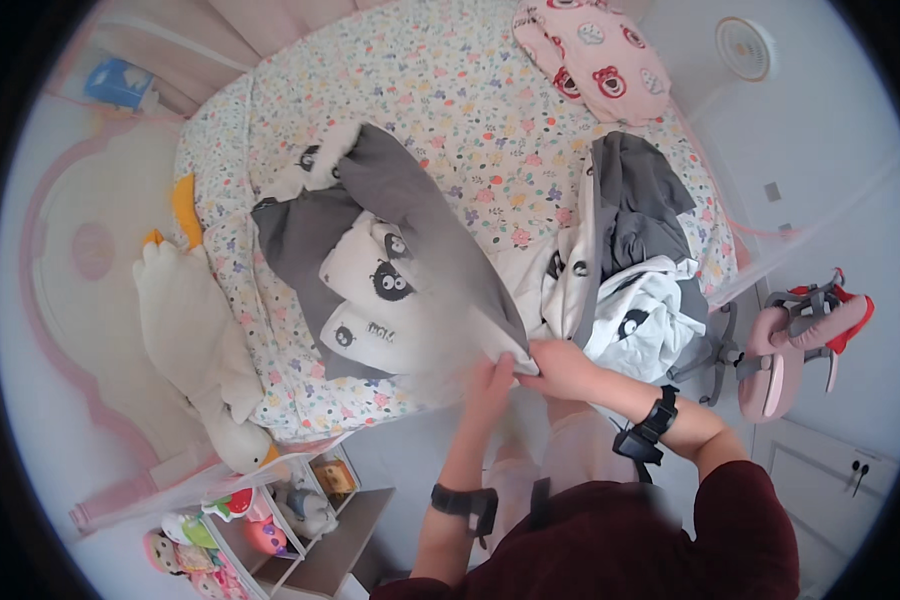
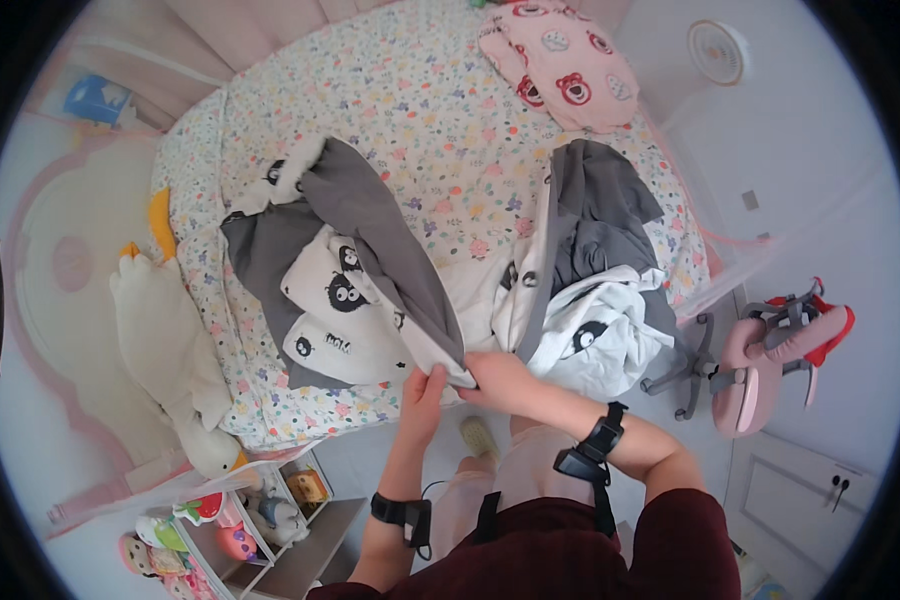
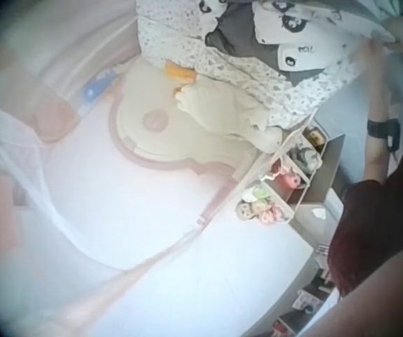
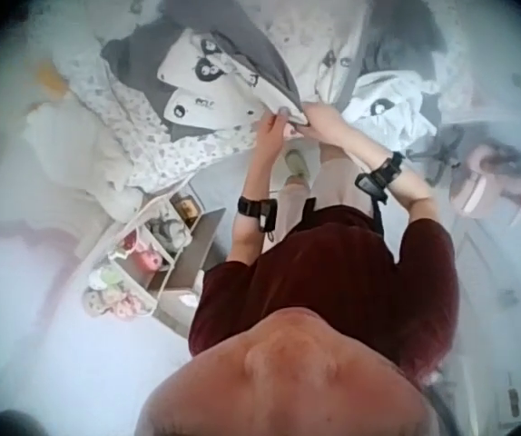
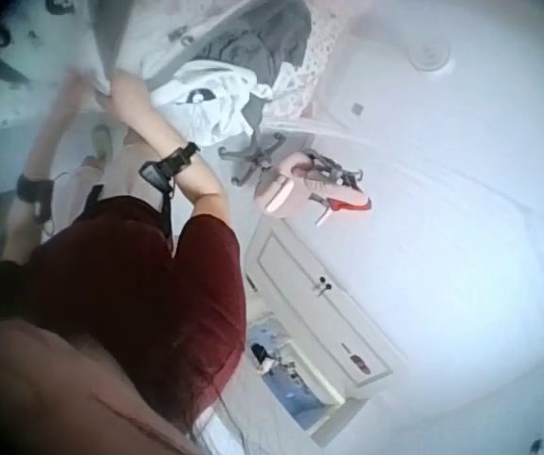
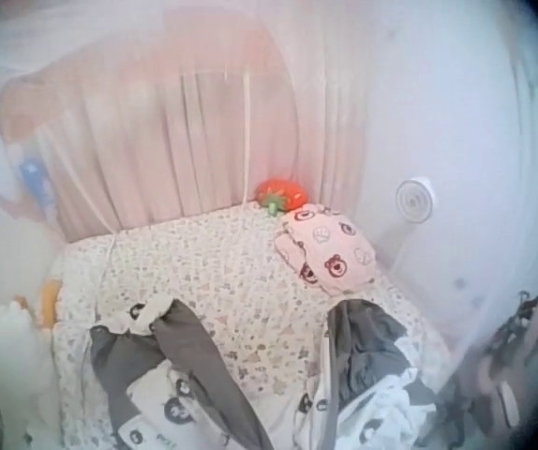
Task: The person is folding various laundry items, including a patterned pillowcase and a white blanket with black character prints, on a child's bed.
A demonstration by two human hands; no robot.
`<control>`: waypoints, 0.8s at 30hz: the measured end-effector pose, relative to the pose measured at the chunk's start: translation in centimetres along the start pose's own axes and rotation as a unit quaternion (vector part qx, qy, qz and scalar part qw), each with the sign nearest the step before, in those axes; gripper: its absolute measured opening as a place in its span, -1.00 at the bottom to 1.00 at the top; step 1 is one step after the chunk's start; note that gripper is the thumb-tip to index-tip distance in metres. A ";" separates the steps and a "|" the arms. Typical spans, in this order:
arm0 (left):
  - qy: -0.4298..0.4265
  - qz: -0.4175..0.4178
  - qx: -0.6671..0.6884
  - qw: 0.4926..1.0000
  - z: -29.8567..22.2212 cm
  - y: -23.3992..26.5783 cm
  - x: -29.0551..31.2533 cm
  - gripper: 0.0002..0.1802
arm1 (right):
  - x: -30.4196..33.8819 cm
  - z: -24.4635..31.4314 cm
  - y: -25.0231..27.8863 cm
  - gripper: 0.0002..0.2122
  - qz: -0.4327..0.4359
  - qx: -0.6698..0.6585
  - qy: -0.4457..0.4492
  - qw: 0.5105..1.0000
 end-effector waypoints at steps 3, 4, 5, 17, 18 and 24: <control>-0.028 0.017 0.048 0.998 -2.5 1.1 6.4 -0.66 | 6.1 5.3 0.6 -0.75 -0.053 -0.011 0.095 0.994; -0.051 0.024 0.055 0.997 -3.2 1.6 8.4 -0.63 | 8.7 7.0 0.8 -0.76 -0.097 -0.067 0.152 0.981; -0.062 0.027 0.056 0.996 -3.1 2.7 10.0 -0.63 | 11.3 8.9 1.2 -0.77 -0.137 -0.122 0.212 0.960; 0.004 -0.117 -0.012 0.993 8.5 9.4 19.7 -0.58 | 44.3 8.7 8.3 -0.50 -0.337 -0.343 0.137 0.866; -0.018 -0.129 0.001 0.991 7.2 9.8 21.0 -0.58 | 48.5 9.4 10.5 -0.53 -0.377 -0.390 0.217 0.812; -0.243 -0.170 0.037 0.954 -5.7 8.3 33.2 -0.57 | 74.8 9.4 17.2 -0.59 -0.682 -0.401 0.318 0.523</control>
Point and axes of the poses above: each hand's wrist, its own x-axis away from the middle knuckle, its own y-axis out of the back of the hand, z = x × y, the point moved 9 cm from there along -x, towards the middle knuckle, and after that the axes turned 6 degrees about -z, right-handed, at the moved point
